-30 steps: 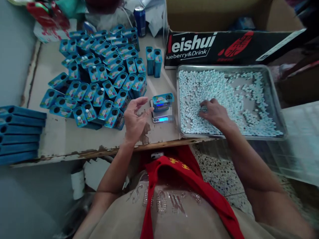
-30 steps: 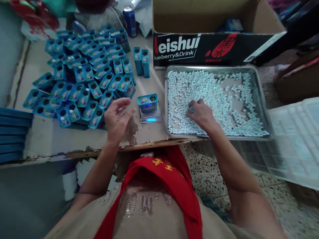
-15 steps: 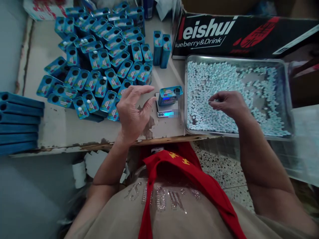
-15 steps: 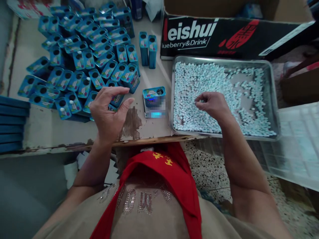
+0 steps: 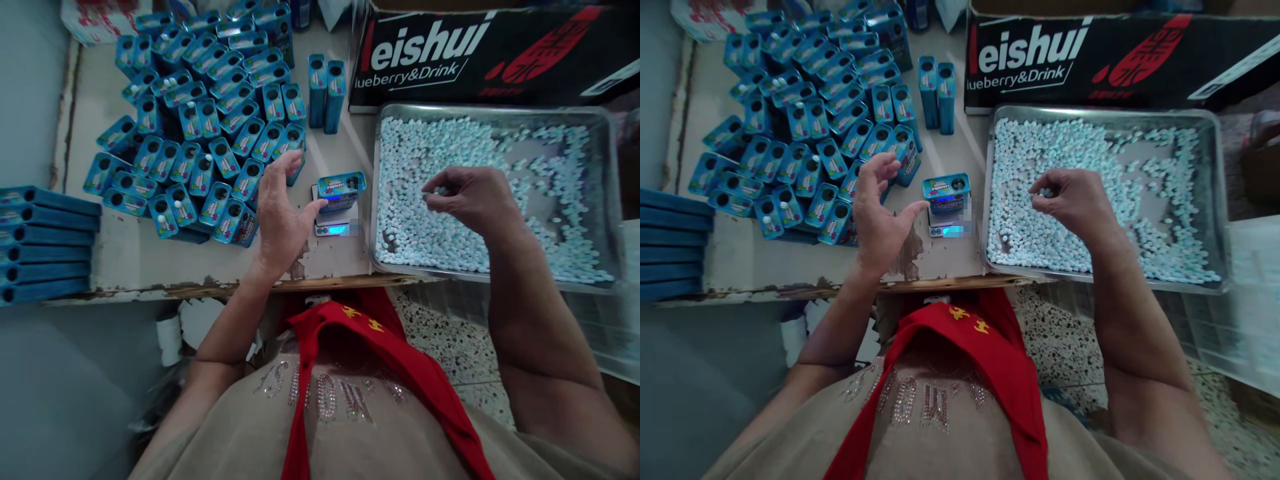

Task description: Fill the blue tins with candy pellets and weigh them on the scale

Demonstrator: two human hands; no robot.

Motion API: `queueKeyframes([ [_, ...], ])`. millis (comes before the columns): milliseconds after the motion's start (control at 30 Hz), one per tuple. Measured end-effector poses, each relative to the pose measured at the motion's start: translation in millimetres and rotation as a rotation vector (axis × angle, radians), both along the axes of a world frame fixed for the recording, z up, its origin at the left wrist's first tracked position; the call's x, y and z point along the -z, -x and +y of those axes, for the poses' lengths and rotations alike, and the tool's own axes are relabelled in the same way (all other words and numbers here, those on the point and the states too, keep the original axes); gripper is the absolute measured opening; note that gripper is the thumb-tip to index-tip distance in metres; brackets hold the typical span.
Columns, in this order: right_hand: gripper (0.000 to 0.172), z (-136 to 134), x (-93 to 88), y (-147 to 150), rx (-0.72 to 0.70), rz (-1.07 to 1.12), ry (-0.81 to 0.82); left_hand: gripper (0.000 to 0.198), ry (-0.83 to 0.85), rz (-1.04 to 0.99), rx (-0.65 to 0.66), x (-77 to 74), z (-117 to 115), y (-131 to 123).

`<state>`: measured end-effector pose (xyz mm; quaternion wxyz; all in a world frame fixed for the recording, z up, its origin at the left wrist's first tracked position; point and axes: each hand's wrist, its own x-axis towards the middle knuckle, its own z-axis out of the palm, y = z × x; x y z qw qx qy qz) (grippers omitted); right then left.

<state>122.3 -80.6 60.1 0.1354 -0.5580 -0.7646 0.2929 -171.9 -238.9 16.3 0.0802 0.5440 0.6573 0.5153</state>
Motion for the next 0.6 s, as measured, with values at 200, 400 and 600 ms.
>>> queueKeyframes([
  [200, 0.018, -2.9, -1.8, -13.5, -0.053, 0.121, -0.032, 0.083, 0.078, -0.130, 0.040, 37.2, 8.3, -3.2],
  [400, 0.025, -3.5, 5.2, -17.1, -0.187, 0.026, -0.051, 0.055, 0.108, -0.192, 0.141, 53.4, 28.1, -6.6],
  [600, 0.019, -26.5, 37.7, 36.1, 0.222, 0.781, 0.407, 0.030, 0.009, 0.216, 0.338, 11.4, 58.9, -31.8],
])
